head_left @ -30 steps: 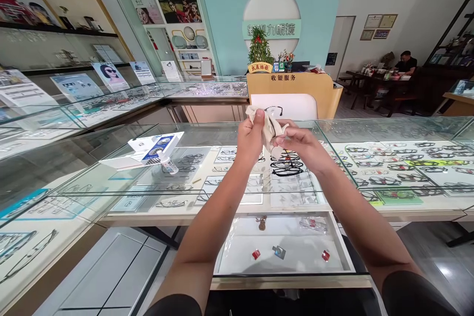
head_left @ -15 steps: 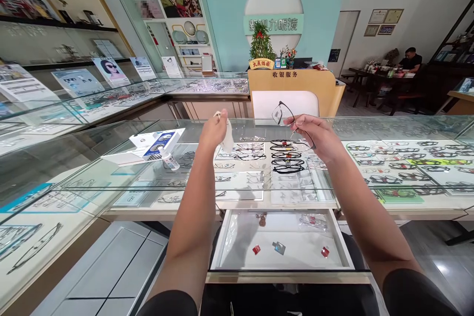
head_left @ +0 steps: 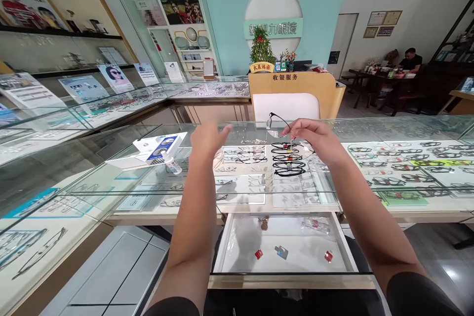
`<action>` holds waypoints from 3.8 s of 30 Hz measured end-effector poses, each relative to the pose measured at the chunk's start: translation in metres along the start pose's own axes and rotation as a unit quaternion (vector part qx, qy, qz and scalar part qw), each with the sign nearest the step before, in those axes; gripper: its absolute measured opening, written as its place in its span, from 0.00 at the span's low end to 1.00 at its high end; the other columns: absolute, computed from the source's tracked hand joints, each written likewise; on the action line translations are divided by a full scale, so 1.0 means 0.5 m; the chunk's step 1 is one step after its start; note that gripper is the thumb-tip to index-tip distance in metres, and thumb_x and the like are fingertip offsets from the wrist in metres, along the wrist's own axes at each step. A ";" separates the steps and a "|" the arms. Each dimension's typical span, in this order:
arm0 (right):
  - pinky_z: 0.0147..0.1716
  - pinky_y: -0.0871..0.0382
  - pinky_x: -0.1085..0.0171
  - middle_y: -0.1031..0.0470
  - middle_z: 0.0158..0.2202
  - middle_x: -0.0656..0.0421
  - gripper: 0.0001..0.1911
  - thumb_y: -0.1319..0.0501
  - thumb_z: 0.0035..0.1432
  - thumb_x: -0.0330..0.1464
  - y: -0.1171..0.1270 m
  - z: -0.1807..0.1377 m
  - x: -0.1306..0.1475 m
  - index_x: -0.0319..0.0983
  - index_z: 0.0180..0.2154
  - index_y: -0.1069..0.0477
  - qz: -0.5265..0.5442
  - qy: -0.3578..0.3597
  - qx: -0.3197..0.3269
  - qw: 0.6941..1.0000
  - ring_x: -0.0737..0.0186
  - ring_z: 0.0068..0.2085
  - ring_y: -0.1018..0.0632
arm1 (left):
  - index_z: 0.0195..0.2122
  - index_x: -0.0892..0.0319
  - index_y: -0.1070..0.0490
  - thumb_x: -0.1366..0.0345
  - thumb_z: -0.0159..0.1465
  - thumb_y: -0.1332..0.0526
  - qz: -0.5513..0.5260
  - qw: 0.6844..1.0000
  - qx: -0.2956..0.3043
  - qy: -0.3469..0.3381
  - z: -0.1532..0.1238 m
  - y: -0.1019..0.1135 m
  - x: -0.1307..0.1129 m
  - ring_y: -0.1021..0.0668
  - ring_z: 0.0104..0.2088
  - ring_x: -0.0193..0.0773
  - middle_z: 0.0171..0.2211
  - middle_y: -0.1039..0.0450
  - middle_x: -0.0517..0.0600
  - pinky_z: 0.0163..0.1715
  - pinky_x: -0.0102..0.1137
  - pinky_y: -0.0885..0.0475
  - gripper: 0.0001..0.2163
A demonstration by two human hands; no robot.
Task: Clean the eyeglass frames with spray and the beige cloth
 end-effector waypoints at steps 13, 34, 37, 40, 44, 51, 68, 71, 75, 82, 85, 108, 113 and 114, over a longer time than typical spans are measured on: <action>0.49 0.27 0.54 0.16 0.39 0.58 0.10 0.34 0.64 0.37 0.010 -0.007 0.056 0.43 0.30 0.23 -0.031 -0.001 0.056 0.998 0.56 0.45 0.20 | 0.61 0.48 0.23 0.46 0.61 0.25 -0.243 0.851 -0.054 -0.461 -0.183 0.067 -0.224 0.19 0.58 0.50 0.58 0.18 0.54 0.62 0.45 0.27 0.29; 0.61 0.27 0.44 0.17 0.56 0.54 0.26 0.27 0.63 0.46 0.034 -0.038 0.059 0.51 0.59 0.28 -0.229 0.151 -0.210 0.938 0.48 0.57 0.18 | 0.58 0.51 0.22 0.48 0.58 0.22 -0.363 0.854 -0.249 -0.277 -0.178 0.053 -0.202 0.18 0.51 0.48 0.51 0.16 0.52 0.49 0.41 0.25 0.28; 0.61 0.27 0.44 0.17 0.57 0.54 0.26 0.26 0.63 0.46 0.034 -0.042 0.059 0.51 0.58 0.29 -0.212 0.155 -0.239 0.935 0.48 0.58 0.19 | 0.57 0.50 0.21 0.50 0.59 0.22 -0.414 0.840 -0.231 -0.265 -0.179 0.045 -0.203 0.18 0.51 0.46 0.52 0.16 0.52 0.50 0.40 0.25 0.26; 0.61 0.27 0.43 0.18 0.58 0.53 0.25 0.26 0.62 0.45 0.032 -0.045 0.060 0.51 0.57 0.30 -0.203 0.160 -0.258 0.931 0.48 0.57 0.18 | 0.54 0.50 0.20 0.51 0.60 0.23 -0.432 0.837 -0.218 -0.256 -0.180 0.040 -0.206 0.18 0.50 0.45 0.52 0.16 0.52 0.50 0.40 0.25 0.22; 0.61 0.26 0.45 0.19 0.57 0.54 0.24 0.26 0.62 0.44 0.028 -0.044 0.056 0.51 0.55 0.30 -0.181 0.152 -0.258 0.937 0.49 0.58 0.19 | 0.54 0.50 0.21 0.52 0.61 0.23 -0.452 0.831 -0.208 -0.249 -0.181 0.036 -0.210 0.18 0.52 0.44 0.53 0.17 0.52 0.53 0.40 0.24 0.22; 0.57 0.23 0.51 0.24 0.51 0.58 0.23 0.26 0.62 0.45 0.033 -0.027 0.033 0.51 0.53 0.31 -0.120 0.170 -0.222 0.953 0.56 0.50 0.19 | 0.51 0.51 0.27 0.54 0.59 0.21 -0.559 0.780 -0.103 -0.260 -0.160 0.019 -0.211 0.17 0.50 0.41 0.48 0.19 0.52 0.49 0.36 0.21 0.23; 0.53 0.29 0.51 0.26 0.48 0.59 0.23 0.28 0.62 0.45 0.044 -0.028 0.037 0.51 0.53 0.34 -0.198 0.186 -0.205 0.940 0.57 0.46 0.24 | 0.53 0.52 0.28 0.54 0.54 0.18 -0.582 0.760 -0.078 -0.279 -0.135 0.017 -0.195 0.16 0.56 0.46 0.47 0.17 0.52 0.55 0.41 0.18 0.30; 0.53 0.31 0.50 0.26 0.49 0.59 0.24 0.28 0.62 0.44 0.044 -0.028 0.034 0.51 0.54 0.34 -0.205 0.185 -0.210 0.938 0.56 0.48 0.22 | 0.53 0.53 0.24 0.54 0.53 0.17 -0.585 0.760 -0.083 -0.270 -0.136 0.017 -0.197 0.15 0.56 0.47 0.49 0.16 0.54 0.60 0.45 0.18 0.29; 0.53 0.31 0.49 0.25 0.49 0.59 0.25 0.28 0.61 0.45 0.044 -0.029 0.034 0.51 0.55 0.34 -0.214 0.187 -0.219 0.933 0.55 0.48 0.22 | 0.53 0.52 0.22 0.53 0.53 0.18 -0.579 0.766 -0.098 -0.261 -0.139 0.017 -0.197 0.15 0.57 0.47 0.51 0.16 0.54 0.64 0.46 0.21 0.29; 0.53 0.31 0.48 0.26 0.49 0.58 0.25 0.28 0.61 0.45 0.042 -0.029 0.032 0.50 0.55 0.33 -0.222 0.184 -0.227 0.930 0.54 0.49 0.22 | 0.53 0.47 0.20 0.53 0.57 0.20 -0.552 0.791 -0.096 -0.246 -0.137 0.010 -0.193 0.17 0.57 0.45 0.49 0.19 0.51 0.58 0.42 0.19 0.24; 0.54 0.31 0.47 0.26 0.49 0.58 0.25 0.28 0.61 0.45 0.042 -0.029 0.030 0.50 0.55 0.33 -0.224 0.177 -0.234 0.929 0.54 0.49 0.22 | 0.54 0.48 0.20 0.54 0.57 0.20 -0.568 0.786 -0.087 -0.228 -0.131 -0.001 -0.192 0.17 0.55 0.44 0.48 0.19 0.51 0.55 0.40 0.19 0.25; 0.59 0.28 0.45 0.21 0.56 0.55 0.24 0.29 0.63 0.45 0.048 -0.019 0.001 0.50 0.58 0.27 -0.193 0.109 -0.255 0.941 0.50 0.58 0.20 | 0.52 0.49 0.23 0.50 0.58 0.21 -0.420 0.823 -0.272 -0.271 -0.177 0.023 -0.206 0.20 0.47 0.41 0.49 0.22 0.49 0.47 0.37 0.22 0.24; 0.59 0.29 0.47 0.20 0.54 0.56 0.24 0.27 0.60 0.45 0.046 -0.021 0.004 0.48 0.55 0.27 -0.171 0.095 -0.271 0.943 0.51 0.57 0.21 | 0.51 0.49 0.22 0.52 0.57 0.20 -0.436 0.820 -0.256 -0.269 -0.171 0.020 -0.203 0.21 0.46 0.39 0.47 0.22 0.49 0.45 0.35 0.22 0.23; 0.59 0.29 0.47 0.21 0.53 0.56 0.24 0.27 0.60 0.45 0.046 -0.021 0.005 0.48 0.54 0.27 -0.170 0.095 -0.272 0.942 0.51 0.57 0.21 | 0.51 0.49 0.22 0.52 0.58 0.21 -0.436 0.821 -0.252 -0.268 -0.170 0.019 -0.203 0.21 0.46 0.39 0.47 0.22 0.49 0.45 0.35 0.22 0.23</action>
Point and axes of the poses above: each hand's wrist, its own z-axis towards the middle knuckle, its own y-axis out of the back of the hand, x = y × z, the point moved 4 cm from there along z, towards the middle knuckle
